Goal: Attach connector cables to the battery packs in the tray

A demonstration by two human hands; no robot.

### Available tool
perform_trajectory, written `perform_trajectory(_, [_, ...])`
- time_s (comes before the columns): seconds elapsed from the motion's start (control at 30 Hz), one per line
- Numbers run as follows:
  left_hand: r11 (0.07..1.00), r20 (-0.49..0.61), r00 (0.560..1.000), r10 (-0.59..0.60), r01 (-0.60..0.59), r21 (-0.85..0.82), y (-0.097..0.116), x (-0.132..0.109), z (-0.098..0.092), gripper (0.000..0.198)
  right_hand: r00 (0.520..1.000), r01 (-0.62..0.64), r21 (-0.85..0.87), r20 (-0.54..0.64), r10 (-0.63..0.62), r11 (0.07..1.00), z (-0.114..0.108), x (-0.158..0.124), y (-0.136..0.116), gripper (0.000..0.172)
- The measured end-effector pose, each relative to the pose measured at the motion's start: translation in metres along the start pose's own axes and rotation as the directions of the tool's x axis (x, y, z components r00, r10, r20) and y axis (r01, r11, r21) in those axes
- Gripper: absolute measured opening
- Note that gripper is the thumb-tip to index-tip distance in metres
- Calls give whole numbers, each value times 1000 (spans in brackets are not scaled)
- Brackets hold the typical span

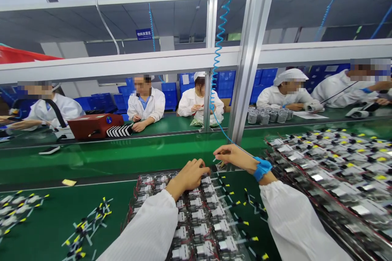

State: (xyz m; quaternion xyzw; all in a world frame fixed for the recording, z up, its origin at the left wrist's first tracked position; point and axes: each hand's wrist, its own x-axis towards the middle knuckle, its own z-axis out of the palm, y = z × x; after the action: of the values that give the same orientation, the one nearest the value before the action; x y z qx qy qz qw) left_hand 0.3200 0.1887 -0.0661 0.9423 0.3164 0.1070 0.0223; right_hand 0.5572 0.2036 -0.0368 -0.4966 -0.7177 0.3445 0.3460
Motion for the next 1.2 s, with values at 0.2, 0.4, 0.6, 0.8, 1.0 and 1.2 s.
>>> perform_trajectory(0.2, [999,-38,999,-34,34,-13,0,1,1,36,998,-8,-22,62,9,1000,14,3,14,16])
perform_trajectory(0.4, [986,-150,982,-111,90,-142,0,-4,0,16,991,-9,-16,134,11,1000,29,2,12,17])
perform_trajectory(0.6, [953,-160,973,-169,120,-277,-6,-2,8,24,992,-22,-5,120,23,1000,40,5,12,21])
perform_trajectory(0.8, [933,-155,966,-206,146,-328,-11,2,12,23,996,-23,-14,81,24,1000,43,6,17,19])
perform_trajectory(1.0, [926,-158,964,-214,149,-345,-11,3,11,23,996,4,-35,94,-1,999,42,5,18,17])
perform_trajectory(1.2, [926,-157,964,-213,149,-346,-11,3,12,22,992,9,-72,127,0,997,45,7,24,15])
